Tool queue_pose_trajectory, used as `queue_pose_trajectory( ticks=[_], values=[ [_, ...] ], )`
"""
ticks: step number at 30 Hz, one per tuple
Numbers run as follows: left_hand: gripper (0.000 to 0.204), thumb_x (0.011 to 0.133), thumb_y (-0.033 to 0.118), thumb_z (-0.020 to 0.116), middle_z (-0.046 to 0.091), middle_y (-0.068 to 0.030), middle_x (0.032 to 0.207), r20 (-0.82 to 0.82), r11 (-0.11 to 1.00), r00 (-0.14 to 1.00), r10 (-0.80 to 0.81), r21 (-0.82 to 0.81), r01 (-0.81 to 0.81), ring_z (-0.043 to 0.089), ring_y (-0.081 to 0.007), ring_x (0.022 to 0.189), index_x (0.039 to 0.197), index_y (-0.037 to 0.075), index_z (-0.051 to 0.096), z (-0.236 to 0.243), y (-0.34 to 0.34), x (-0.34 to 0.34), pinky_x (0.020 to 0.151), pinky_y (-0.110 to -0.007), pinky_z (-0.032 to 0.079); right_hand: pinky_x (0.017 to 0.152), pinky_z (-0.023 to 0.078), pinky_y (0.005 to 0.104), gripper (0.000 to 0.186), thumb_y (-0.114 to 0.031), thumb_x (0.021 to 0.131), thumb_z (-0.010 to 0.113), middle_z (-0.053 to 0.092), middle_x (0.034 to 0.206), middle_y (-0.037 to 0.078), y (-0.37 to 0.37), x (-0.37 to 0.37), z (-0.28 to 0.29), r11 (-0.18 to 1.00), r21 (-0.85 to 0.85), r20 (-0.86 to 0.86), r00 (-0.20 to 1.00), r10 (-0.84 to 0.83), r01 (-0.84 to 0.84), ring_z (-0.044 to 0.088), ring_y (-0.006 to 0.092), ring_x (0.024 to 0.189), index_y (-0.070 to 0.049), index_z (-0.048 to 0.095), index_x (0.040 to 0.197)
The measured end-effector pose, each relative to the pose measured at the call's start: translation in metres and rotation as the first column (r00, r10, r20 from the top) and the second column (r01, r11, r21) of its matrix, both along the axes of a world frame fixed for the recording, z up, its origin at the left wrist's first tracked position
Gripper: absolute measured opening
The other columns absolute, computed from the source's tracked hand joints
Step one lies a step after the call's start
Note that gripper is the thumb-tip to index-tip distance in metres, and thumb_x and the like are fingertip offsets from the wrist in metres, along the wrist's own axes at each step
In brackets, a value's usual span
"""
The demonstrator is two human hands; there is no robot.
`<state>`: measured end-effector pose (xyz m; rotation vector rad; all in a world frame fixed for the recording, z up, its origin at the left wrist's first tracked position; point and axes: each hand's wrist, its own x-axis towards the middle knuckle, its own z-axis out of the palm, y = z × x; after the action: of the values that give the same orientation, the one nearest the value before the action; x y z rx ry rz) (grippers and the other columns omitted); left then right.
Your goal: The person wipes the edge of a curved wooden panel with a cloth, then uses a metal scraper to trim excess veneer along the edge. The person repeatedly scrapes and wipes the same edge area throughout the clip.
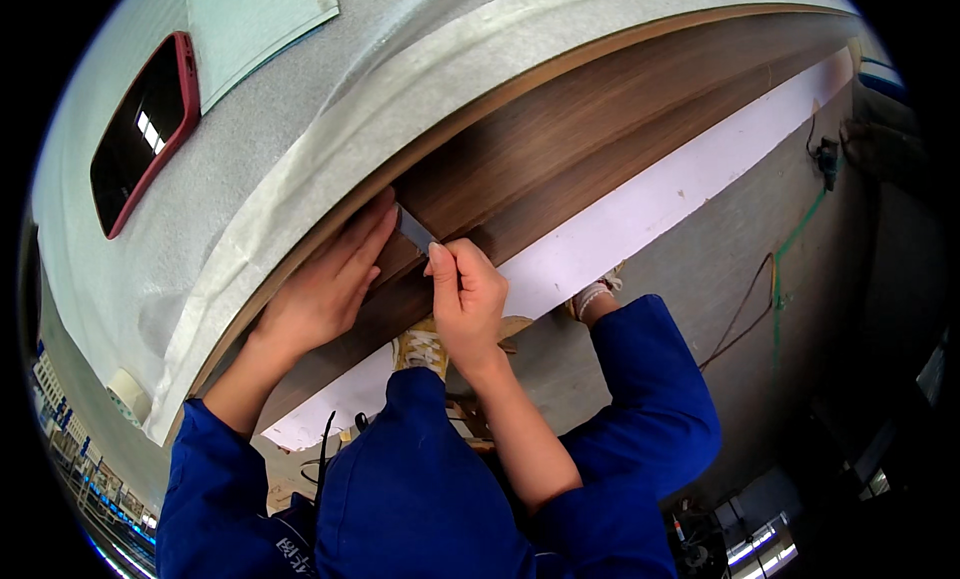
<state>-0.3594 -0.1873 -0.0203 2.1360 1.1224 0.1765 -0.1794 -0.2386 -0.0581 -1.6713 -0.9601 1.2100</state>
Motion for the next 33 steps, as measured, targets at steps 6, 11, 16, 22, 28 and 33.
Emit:
queue_pose_trajectory(
  ticks=[6,11,16,22,28,33],
  values=[
    [0.064,0.087,0.006,0.062,0.037,-0.0141,0.155,-0.056,1.0,0.998,-0.006,0.018,0.007,0.043,-0.0338,0.136,0.147,0.004,0.04,0.003,-0.004,-0.005,0.112,-0.04,0.037,0.056,0.041,0.0292,0.023,-0.011,0.097,0.06,0.055,0.066,0.007,-0.001,-0.005,0.002,0.999,0.019,0.041,0.999,0.031,-0.031,0.05,0.0157,0.06,0.001,0.057,0.077],
    [0.062,0.087,0.007,0.061,0.038,-0.0148,0.154,-0.06,0.994,0.998,-0.027,0.104,0.033,0.046,-0.0333,0.135,0.146,0.003,0.041,0.002,-0.005,-0.006,0.111,-0.039,0.039,0.056,0.041,0.0299,0.023,-0.011,0.097,0.06,0.055,0.066,0.008,-0.004,-0.007,0.003,1.0,-0.001,0.024,0.999,0.029,-0.029,0.051,0.0168,0.06,0.001,0.057,0.077],
    [0.061,0.09,0.011,0.059,0.04,-0.0137,0.153,-0.122,0.987,0.992,-0.044,0.149,0.063,0.049,-0.0293,0.132,0.147,0.003,0.039,0.003,-0.01,-0.013,0.108,-0.037,0.042,0.055,0.038,0.0273,0.025,-0.013,0.098,0.059,0.053,0.066,0.005,-0.006,-0.012,0.004,0.997,0.052,0.064,0.996,0.056,-0.059,0.048,0.0127,0.059,0.0,0.057,0.076],
    [0.062,0.086,0.006,0.062,0.039,-0.0156,0.153,-0.025,0.998,1.0,-0.004,0.065,0.005,0.047,-0.0332,0.134,0.145,0.002,0.044,0.005,-0.015,-0.016,0.11,-0.039,0.04,0.055,0.04,0.0309,0.024,-0.011,0.096,0.06,0.054,0.066,0.009,-0.009,-0.017,0.007,0.996,0.034,0.067,0.995,0.074,-0.077,0.051,0.0188,0.059,0.001,0.057,0.076],
    [0.061,0.086,0.006,0.062,0.04,-0.0157,0.153,-0.012,0.996,1.0,-0.016,0.093,0.017,0.048,-0.0337,0.133,0.144,0.002,0.045,0.004,-0.017,-0.02,0.111,-0.04,0.039,0.054,0.04,0.0316,0.024,-0.011,0.096,0.06,0.054,0.066,0.009,-0.012,-0.02,0.005,0.995,0.065,0.077,0.994,0.075,-0.08,0.051,0.0201,0.058,0.0,0.057,0.076],
    [0.06,0.086,0.006,0.061,0.04,-0.0167,0.152,-0.012,0.995,1.0,-0.019,0.102,0.02,0.048,-0.0332,0.133,0.144,0.001,0.046,0.004,-0.018,-0.022,0.11,-0.04,0.039,0.054,0.04,0.0325,0.024,-0.01,0.096,0.06,0.054,0.066,0.01,-0.013,-0.022,0.007,0.994,0.068,0.074,0.994,0.085,-0.09,0.052,0.0211,0.058,0.0,0.057,0.075]
  ],
)
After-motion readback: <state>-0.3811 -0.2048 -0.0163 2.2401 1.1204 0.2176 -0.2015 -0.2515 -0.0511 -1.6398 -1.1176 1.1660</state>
